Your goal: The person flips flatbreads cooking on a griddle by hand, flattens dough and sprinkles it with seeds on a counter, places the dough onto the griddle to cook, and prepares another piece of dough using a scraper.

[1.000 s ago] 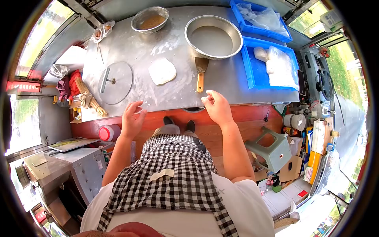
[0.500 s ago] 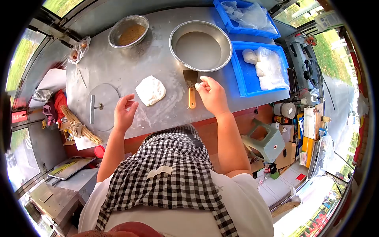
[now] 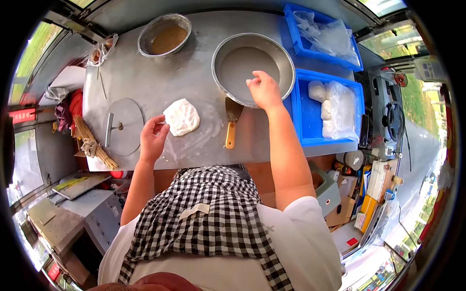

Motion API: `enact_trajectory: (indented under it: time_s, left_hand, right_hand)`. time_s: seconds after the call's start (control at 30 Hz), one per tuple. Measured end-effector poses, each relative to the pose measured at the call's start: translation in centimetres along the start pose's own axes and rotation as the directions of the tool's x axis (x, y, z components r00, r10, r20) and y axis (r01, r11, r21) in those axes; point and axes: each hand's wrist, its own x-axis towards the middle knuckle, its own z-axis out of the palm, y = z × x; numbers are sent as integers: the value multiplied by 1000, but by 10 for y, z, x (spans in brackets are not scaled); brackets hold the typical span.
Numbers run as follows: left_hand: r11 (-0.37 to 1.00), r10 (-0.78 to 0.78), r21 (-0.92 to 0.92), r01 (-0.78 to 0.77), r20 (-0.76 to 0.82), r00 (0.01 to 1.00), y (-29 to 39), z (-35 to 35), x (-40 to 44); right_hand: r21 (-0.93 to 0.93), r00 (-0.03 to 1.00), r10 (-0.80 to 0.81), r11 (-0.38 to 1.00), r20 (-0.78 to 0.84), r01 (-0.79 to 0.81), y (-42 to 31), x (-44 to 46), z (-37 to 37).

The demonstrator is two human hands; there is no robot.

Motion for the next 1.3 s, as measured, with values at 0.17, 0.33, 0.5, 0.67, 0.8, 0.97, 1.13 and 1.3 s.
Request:
enact_trajectory:
  time_s: [0.17, 0.33, 0.5, 0.67, 0.8, 0.97, 1.13, 1.3]
  left_hand:
    - [995, -73, 54, 78, -92, 993, -11, 4, -38]
    - [985, -145, 62, 161, -207, 968, -25, -4, -68]
    - [977, -198, 30, 213, -261, 945, -37, -13, -74]
    - [978, -190, 34, 204, -251, 949, -48, -14, -59]
    - [984, -153, 58, 170, -223, 963, -43, -18, -41]
    - [991, -110, 45, 128, -294, 949, -45, -46, -34]
    - [976, 73, 213, 53, -544, 836, -60, -97, -34]
    - [787, 340, 606, 118, -586, 736, -70, -149, -17]
  right_hand:
    - [-370, 995, -5, 928, 98, 41, 37, 71, 24]
    - [-415, 956, 103, 909, 276, 22, 44, 92, 30]
    - [79, 966, 46, 995, 256, -68, -17, 51, 19]
    - [490, 915, -132, 868, 381, -79, -88, -23, 62]
    - [432, 793, -150, 889, 590, -152, -85, -48, 143]
    - [273, 683, 39, 898, 730, -344, -106, -53, 171]
    - [365, 797, 63, 866, 600, -343, -94, -45, 153]
    - [252, 944, -107, 967, 312, 26, -43, -45, 142]
